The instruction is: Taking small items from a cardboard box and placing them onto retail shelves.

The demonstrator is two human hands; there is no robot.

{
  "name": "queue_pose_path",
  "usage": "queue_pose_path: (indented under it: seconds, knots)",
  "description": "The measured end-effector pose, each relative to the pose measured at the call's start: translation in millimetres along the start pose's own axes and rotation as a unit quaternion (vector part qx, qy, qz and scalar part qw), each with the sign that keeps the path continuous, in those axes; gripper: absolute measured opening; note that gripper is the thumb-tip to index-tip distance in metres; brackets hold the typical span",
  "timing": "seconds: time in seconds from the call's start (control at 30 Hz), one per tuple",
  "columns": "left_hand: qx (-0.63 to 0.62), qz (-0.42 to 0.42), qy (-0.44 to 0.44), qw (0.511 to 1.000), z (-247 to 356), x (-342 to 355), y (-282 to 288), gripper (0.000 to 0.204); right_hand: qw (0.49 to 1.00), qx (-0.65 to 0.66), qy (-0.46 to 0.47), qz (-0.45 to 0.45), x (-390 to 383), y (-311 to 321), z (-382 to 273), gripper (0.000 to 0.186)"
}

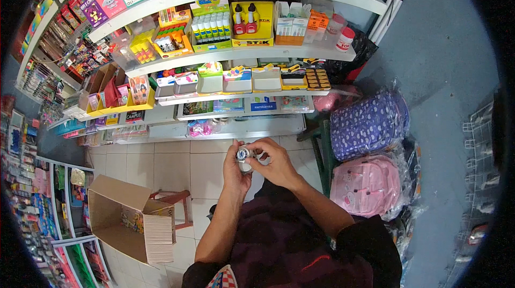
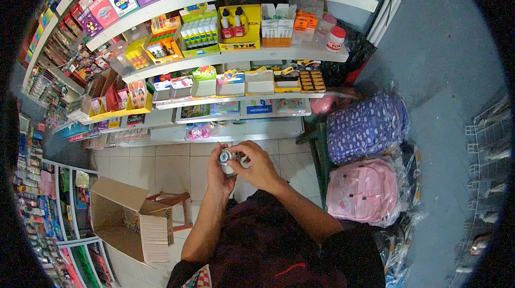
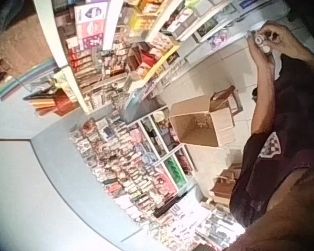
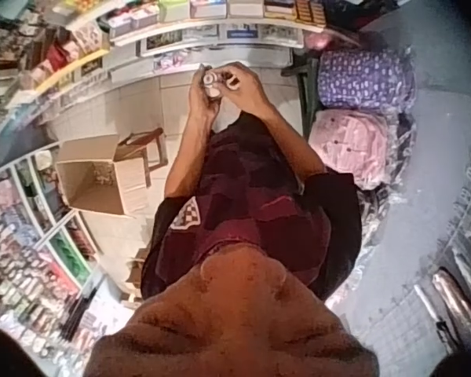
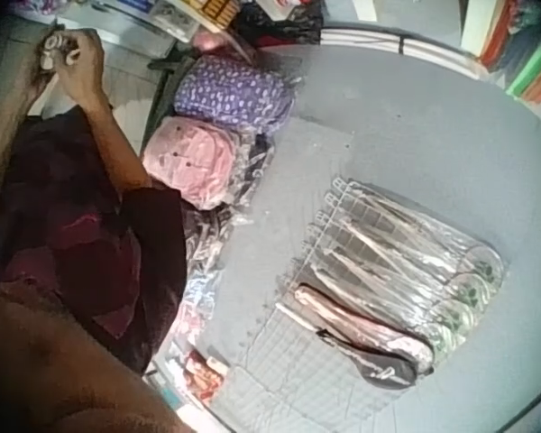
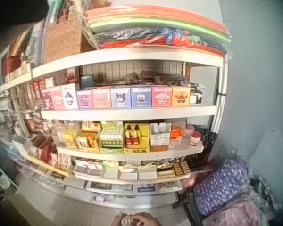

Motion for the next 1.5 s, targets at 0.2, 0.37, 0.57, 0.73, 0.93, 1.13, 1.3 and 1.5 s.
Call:
queue_pose_path:
  seconds: [0.2, 0.37, 0.57, 0.73, 0.93, 1.13, 1.3, 1.5]
  knots:
    - [-0.030, -0.050, 0.019, 0.998, 8.1, -2.5, 2.2, 0.039, 0.997, 0.060, -0.051, 0.007, -8.0, -1.0, 4.0, 0.031]
    - [-0.049, -0.050, 0.034, 0.997, 11.1, -4.3, 6.0, 0.039, 0.996, 0.045, -0.076, 0.004, -16.1, -8.6, 0.6, 0.031]
    - [-0.020, -0.056, 0.016, 0.998, 22.0, -10.8, 17.0, 0.029, 1.000, -0.016, -0.027, 0.000, -20.4, -22.3, -28.3, 0.037]
    - [-0.014, -0.040, 0.020, 0.999, 29.1, -17.8, 30.7, 0.028, 0.986, -0.153, 0.053, 0.031, -24.1, -42.9, -36.9, 0.036]
    - [-0.053, -0.016, 0.048, 0.997, 40.2, -28.6, 52.4, 0.031, 0.990, -0.139, 0.008, 0.014, -30.3, -66.6, -43.4, 0.028]
    - [-0.031, -0.039, 0.065, 0.997, 42.0, -31.6, 81.3, 0.036, 0.989, -0.142, -0.034, 0.017, -46.3, -95.0, -40.0, 0.025]
    - [-0.046, -0.059, 0.071, 0.995, 50.8, -37.6, 100.3, 0.026, 0.991, -0.123, -0.044, 0.025, -51.8, -116.8, -44.3, 0.026]
    - [-0.042, -0.072, 0.054, 0.995, 73.7, -42.2, 113.4, 0.021, 0.991, -0.122, -0.053, 0.004, -48.8, -141.2, -53.9, 0.026]
Point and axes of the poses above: each hand's wrist, its own x-axis towards the middle knuckle, its own y-axis out of the back of the hand, z = x × y, the point moved 3 cm from there along x, towards the middle knuckle, and after that the axes turned 6 degrees about -x, right-handed, at the moved point
